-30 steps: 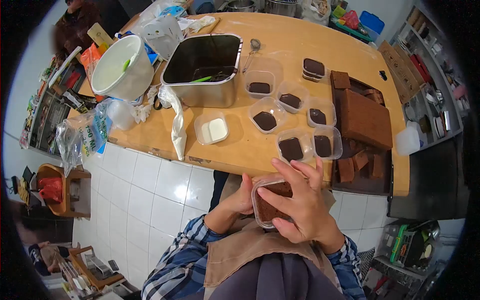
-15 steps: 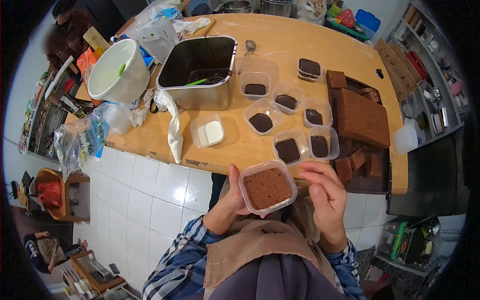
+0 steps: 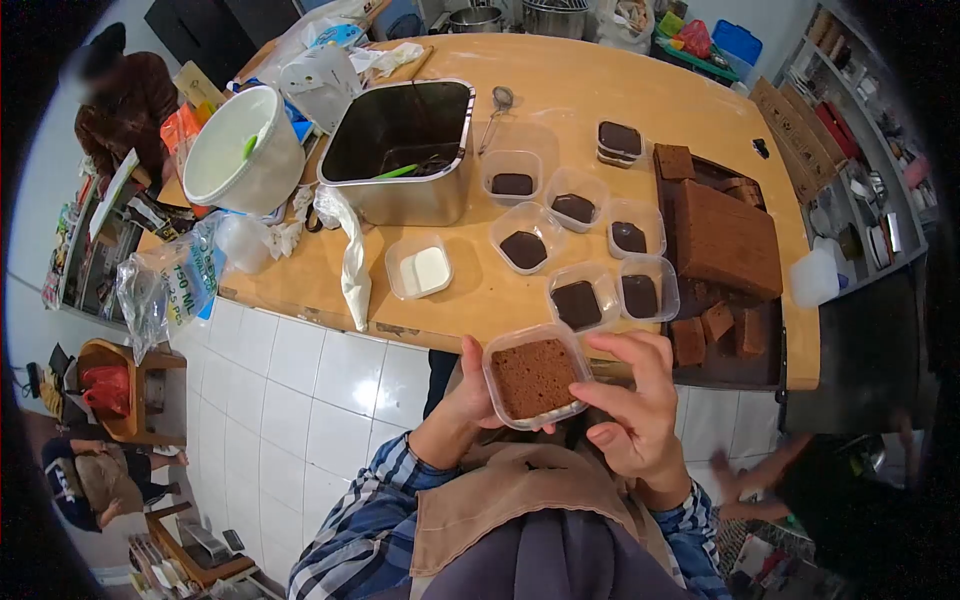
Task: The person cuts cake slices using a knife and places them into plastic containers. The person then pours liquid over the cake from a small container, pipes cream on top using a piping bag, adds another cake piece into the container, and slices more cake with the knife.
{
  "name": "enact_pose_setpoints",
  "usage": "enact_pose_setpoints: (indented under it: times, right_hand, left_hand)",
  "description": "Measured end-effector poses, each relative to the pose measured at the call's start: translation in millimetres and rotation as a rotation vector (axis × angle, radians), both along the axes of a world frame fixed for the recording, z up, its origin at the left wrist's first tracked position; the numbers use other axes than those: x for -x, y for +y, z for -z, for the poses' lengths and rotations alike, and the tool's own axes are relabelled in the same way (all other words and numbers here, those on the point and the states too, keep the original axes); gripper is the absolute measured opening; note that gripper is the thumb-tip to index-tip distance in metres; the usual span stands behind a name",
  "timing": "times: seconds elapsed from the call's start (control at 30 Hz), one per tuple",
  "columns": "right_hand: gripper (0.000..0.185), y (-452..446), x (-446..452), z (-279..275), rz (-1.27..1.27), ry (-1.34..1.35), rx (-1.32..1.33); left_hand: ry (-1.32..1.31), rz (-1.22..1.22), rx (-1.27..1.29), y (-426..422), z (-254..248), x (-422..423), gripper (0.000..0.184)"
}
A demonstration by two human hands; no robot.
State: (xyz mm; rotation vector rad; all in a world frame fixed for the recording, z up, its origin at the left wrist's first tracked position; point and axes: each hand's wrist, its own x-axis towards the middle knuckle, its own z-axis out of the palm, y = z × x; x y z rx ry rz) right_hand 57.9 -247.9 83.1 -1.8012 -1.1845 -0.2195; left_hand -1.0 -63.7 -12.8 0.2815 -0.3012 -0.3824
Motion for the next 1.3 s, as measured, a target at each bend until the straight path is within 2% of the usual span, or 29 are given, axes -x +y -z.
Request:
enact_pose_setpoints:
  times: [0.1,0.2,0.3,0.4,0.53,0.7,1.0,1.07,1.17,1.2,1.27,1.3]
  right_hand:
    - [0.043,0,0,-1,0.005,-0.022,0.000]
    - [0.044,2,0,2,0.008,-0.015,0.002]
    - [0.045,3,1,1,0.031,-0.002,-0.008]
    - [0.047,6,-1,1,0.025,0.010,-0.005]
    - [0.047,13,-1,0,-0.005,-0.020,-0.001]
    - [0.047,17,1,-2,-0.007,-0.073,0.055]
    - [0.052,24,2,-3,-0.011,-0.070,0.070]
    - [0.054,26,2,-3,-0.020,-0.067,0.105]
    - [0.042,30,1,-4,0.033,-0.007,-0.016]
    - [0.037,35,1,-5,0.071,0.141,-0.070]
    - [0.026,50,2,-7,0.145,0.437,-0.180]
    - [0.020,61,-7,1,0.139,0.394,-0.166]
  left_hand:
    - [0.010,-0.044,-0.063,-1,4,4,0.112]
    - [0.112,-0.194,-0.490,2,-10,7,0.110]
    - [0.054,-0.132,-0.237,6,2,10,0.108]
    - [0.067,-0.155,-0.314,11,-1,13,0.108]
    - [0.010,-0.144,-0.188,14,9,14,0.106]
    - [0.067,-0.203,-0.300,16,0,17,0.103]
    - [-0.003,-0.290,-0.243,18,2,20,0.101]
    - [-0.001,-0.335,-0.345,19,-9,21,0.101]
    - [0.030,-0.398,-0.371,21,-12,22,0.104]
    - [0.044,-0.419,-0.359,22,-12,23,0.105]
    - [0.134,-0.542,-0.502,30,-20,27,0.111]
    - [0.179,-0.604,-0.576,36,-24,30,0.115]
